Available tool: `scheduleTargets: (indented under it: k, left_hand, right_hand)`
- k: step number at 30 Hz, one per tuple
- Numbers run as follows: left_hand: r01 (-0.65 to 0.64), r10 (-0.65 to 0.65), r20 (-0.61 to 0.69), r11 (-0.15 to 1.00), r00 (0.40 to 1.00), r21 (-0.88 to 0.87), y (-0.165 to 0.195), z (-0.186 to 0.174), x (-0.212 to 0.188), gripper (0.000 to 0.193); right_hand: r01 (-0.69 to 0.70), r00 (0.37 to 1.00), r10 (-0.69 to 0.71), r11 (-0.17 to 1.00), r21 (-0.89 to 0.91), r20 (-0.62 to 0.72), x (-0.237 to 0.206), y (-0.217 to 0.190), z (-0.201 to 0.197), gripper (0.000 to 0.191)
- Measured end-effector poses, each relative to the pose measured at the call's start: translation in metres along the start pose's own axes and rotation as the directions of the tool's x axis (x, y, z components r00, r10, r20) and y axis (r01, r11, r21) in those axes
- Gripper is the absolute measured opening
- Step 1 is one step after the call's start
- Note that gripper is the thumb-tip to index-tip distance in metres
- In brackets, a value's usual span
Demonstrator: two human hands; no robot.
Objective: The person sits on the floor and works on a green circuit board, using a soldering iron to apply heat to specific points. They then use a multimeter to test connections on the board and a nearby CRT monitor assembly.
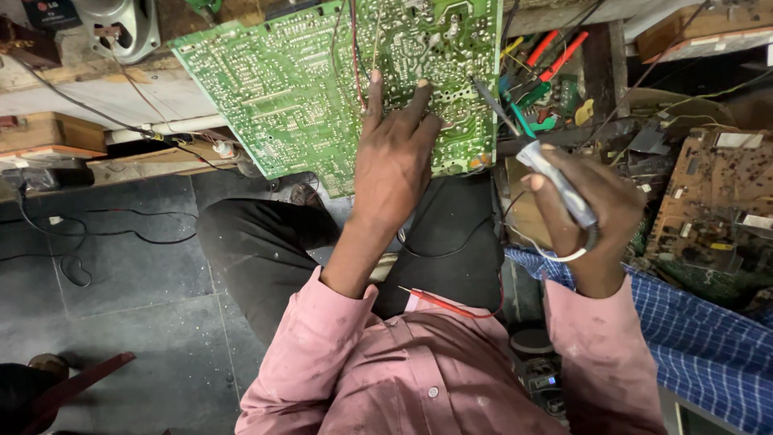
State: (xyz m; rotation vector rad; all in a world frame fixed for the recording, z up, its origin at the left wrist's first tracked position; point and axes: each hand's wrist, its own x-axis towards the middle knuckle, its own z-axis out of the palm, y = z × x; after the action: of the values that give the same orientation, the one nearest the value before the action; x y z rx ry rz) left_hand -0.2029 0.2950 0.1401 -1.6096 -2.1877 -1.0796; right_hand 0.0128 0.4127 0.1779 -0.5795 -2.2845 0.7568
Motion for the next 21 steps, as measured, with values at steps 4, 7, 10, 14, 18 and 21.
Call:
scheduleTargets:
  k: [4, 7, 10, 14, 18, 21]
  left_hand:
    - [-0.003, 0.003, -0.002, 1.0, 1.0, -0.002, 0.001, 0.0, -0.001, 0.005]
    - [-0.009, 0.009, 0.034, 1.0, 0.999, 0.027, 0.002, -0.001, 0.0, 0.009]
    - [-0.011, 0.011, 0.009, 1.0, 1.0, -0.007, 0.004, -0.001, 0.0, 0.005]
    - [-0.003, 0.003, 0.02, 1.0, 1.0, -0.004, 0.007, -0.003, 0.0, 0.01]
    - [0.0, 0.001, 0.016, 1.0, 1.0, -0.026, 0.01, -0.005, 0.0, 0.011]
    - [0.015, -0.015, 0.042, 1.0, 0.999, -0.007, 0.013, -0.006, 0.001, 0.014]
  right_hand:
    - [0.067, 0.998, -0.068, 0.996, -0.063, -0.005, -0.003, -0.004, 0.001, 0.024]
    - [0.044, 0.999, -0.044, 0.999, -0.008, -0.032, -0.004, -0.007, 0.003, 0.021]
    - [0.03, 0.999, -0.029, 0.999, 0.02, -0.041, -0.005, -0.01, 0.006, 0.022]
    - [0.129, 0.991, -0.13, 0.99, -0.048, -0.019, -0.004, -0.015, 0.009, 0.027]
    - [0.182, 0.983, -0.183, 0.983, -0.027, -0.034, -0.003, -0.019, 0.009, 0.028]
    - [-0.071, 0.993, 0.092, 0.965, 0.254, -0.07, -0.006, -0.022, 0.009, 0.024]
